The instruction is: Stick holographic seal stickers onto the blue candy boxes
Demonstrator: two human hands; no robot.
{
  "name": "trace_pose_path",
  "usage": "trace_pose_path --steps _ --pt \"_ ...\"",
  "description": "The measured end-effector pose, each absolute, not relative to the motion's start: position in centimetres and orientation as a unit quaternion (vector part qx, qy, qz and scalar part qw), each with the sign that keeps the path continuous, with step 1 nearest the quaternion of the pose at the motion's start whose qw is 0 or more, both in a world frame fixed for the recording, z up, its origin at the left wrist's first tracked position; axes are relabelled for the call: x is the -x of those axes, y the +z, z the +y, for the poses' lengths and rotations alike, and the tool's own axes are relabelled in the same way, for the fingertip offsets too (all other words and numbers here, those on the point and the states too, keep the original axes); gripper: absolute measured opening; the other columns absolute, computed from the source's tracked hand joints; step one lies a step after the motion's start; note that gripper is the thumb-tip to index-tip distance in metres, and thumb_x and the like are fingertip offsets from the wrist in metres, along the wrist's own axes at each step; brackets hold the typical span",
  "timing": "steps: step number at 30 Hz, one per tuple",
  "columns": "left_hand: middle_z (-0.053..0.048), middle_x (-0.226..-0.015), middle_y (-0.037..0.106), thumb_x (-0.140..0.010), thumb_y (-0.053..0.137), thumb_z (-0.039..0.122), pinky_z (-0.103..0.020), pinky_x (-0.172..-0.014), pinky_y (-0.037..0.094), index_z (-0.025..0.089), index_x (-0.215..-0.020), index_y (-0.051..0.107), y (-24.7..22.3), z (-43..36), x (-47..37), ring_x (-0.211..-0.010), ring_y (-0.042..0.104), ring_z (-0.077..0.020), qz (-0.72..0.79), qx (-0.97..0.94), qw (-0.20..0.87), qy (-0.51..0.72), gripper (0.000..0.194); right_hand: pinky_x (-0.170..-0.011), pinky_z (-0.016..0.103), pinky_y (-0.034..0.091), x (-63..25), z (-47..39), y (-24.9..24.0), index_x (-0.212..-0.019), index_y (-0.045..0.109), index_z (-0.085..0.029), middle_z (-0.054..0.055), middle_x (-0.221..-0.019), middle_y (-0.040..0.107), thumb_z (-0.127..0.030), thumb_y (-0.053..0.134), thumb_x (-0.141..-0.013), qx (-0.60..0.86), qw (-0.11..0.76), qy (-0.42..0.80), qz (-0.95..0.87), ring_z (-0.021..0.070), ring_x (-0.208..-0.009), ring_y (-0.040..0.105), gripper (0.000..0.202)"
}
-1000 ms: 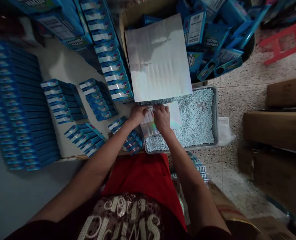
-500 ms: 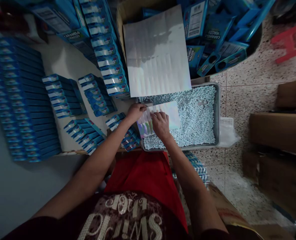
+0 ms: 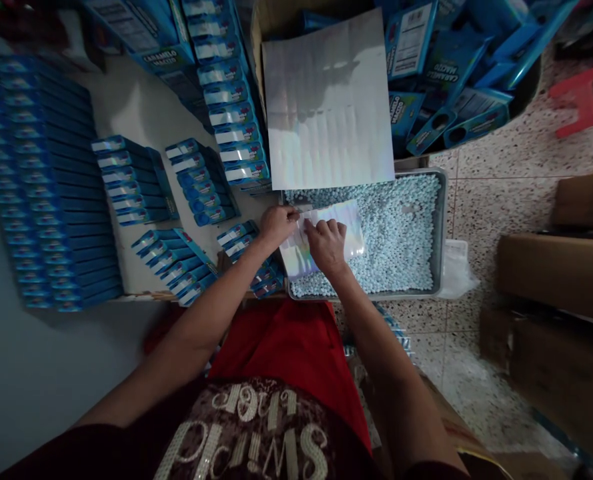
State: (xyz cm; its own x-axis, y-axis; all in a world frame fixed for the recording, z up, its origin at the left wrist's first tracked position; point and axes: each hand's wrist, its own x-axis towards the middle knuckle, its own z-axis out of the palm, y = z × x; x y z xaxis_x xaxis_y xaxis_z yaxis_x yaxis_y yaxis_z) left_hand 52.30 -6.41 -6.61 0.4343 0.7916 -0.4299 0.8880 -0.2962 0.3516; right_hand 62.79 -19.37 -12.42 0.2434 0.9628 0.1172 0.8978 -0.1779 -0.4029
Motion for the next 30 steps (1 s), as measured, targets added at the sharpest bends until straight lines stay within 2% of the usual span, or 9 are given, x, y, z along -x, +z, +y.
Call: trace_pose_path --steps 3,8,13,17,20,22,24,27,30 --pt "-0.014 -0.109 0.083 -0.096 0.058 0.021 -0.036 -0.091 0.052 0.021 -0.1 0.087 -6.9 -6.3 -52.1 -0.107 0.075 -0.0312 0.52 -0.804 0.277 -0.075 0.029 -0.087 0.042 0.034 -62.4 -20.0 -12.2 -0.112 0.078 -0.025 0.01 -0.096 0.068 -0.037 0.06 -0.104 0.775 0.234 0.093 -0.58 0.0289 -0.1 0.051 0.024" --pt "-0.016 -0.107 0.081 -0.095 0.057 0.018 -0.04 -0.094 0.05 0.018 -0.101 0.085 -7.9 -6.0 -52.1 -0.108 0.072 -0.0339 0.51 -0.811 0.278 -0.066 0.029 -0.083 0.039 0.036 -62.5 -21.1 -11.0 -0.088 0.073 -0.024 0.007 -0.086 0.066 -0.03 0.063 -0.098 0.802 0.28 0.123 -0.514 0.0269 -0.094 0.055 0.015" --pt "-0.013 -0.12 0.079 -0.096 0.061 0.018 -0.045 -0.113 0.045 0.022 -0.108 0.084 -7.9 -4.8 -51.8 -0.124 0.065 -0.0334 0.475 -0.824 0.307 -0.038 0.026 -0.074 0.035 0.038 -62.1 -23.4 -6.7 -0.082 0.072 -0.025 -0.002 -0.062 0.053 -0.03 0.068 -0.094 0.79 0.374 0.176 -0.453 0.0192 -0.069 0.052 0.014" --pt "-0.013 -0.132 0.076 -0.099 0.067 0.029 -0.044 -0.117 0.046 0.022 -0.119 0.08 -6.0 -5.3 -49.5 -0.136 0.061 -0.0316 0.536 -0.746 0.382 0.1 0.025 -0.057 0.029 0.034 -61.0 -22.7 -1.9 -0.084 0.073 -0.026 -0.007 -0.058 0.045 -0.041 0.081 -0.085 0.745 0.501 0.349 -0.267 0.0128 -0.055 0.04 0.017" --pt "-0.015 -0.117 0.08 -0.106 0.052 0.059 -0.041 -0.103 0.058 0.017 -0.11 0.08 -3.9 -6.9 -46.6 -0.119 0.073 -0.0292 0.576 -0.572 0.56 0.168 0.051 -0.054 0.027 0.039 -60.0 -20.5 0.5 -0.081 0.072 -0.024 -0.005 -0.063 0.053 -0.043 0.088 -0.077 0.662 0.565 0.463 -0.168 0.0111 -0.057 0.043 0.024" --pt "-0.017 -0.108 0.081 -0.099 0.043 0.08 -0.039 -0.093 0.063 0.015 -0.099 0.078 -2.7 -7.9 -44.6 -0.106 0.078 -0.0281 0.562 -0.439 0.676 0.186 0.074 -0.054 0.027 0.045 -59.2 -18.7 1.1 -0.079 0.072 -0.023 -0.004 -0.067 0.058 -0.042 0.09 -0.072 0.628 0.576 0.506 -0.132 0.0109 -0.059 0.048 0.027" --pt "-0.017 -0.102 0.081 -0.09 0.045 0.092 -0.039 -0.089 0.065 0.015 -0.092 0.076 -2.1 -8.5 -42.7 -0.096 0.08 -0.0271 0.543 -0.347 0.736 0.208 0.083 -0.053 0.026 0.05 -58.2 -17.2 1.2 -0.079 0.072 -0.023 -0.004 -0.069 0.06 -0.043 0.092 -0.069 0.614 0.568 0.536 -0.116 0.0107 -0.06 0.05 0.031" --pt "-0.016 -0.099 0.081 -0.082 0.062 0.09 -0.041 -0.088 0.065 0.015 -0.091 0.072 -2.0 -8.8 -40.3 -0.088 0.08 -0.0254 0.526 -0.295 0.754 0.262 0.076 -0.051 0.023 0.049 -56.5 -15.4 0.3 -0.077 0.071 -0.021 -0.004 -0.069 0.061 -0.043 0.094 -0.064 0.611 0.561 0.547 -0.11 0.0088 -0.059 0.05 0.035" --pt "-0.012 -0.098 0.082 -0.078 0.082 0.07 -0.038 -0.089 0.065 0.017 -0.094 0.072 -2.3 -8.7 -38.5 -0.086 0.079 -0.0217 0.547 -0.292 0.73 0.287 0.057 -0.052 0.022 0.048 -54.6 -14.2 -0.5 -0.075 0.071 -0.02 -0.004 -0.07 0.063 -0.042 0.096 -0.06 0.609 0.554 0.556 -0.111 0.0078 -0.059 0.051 0.037"
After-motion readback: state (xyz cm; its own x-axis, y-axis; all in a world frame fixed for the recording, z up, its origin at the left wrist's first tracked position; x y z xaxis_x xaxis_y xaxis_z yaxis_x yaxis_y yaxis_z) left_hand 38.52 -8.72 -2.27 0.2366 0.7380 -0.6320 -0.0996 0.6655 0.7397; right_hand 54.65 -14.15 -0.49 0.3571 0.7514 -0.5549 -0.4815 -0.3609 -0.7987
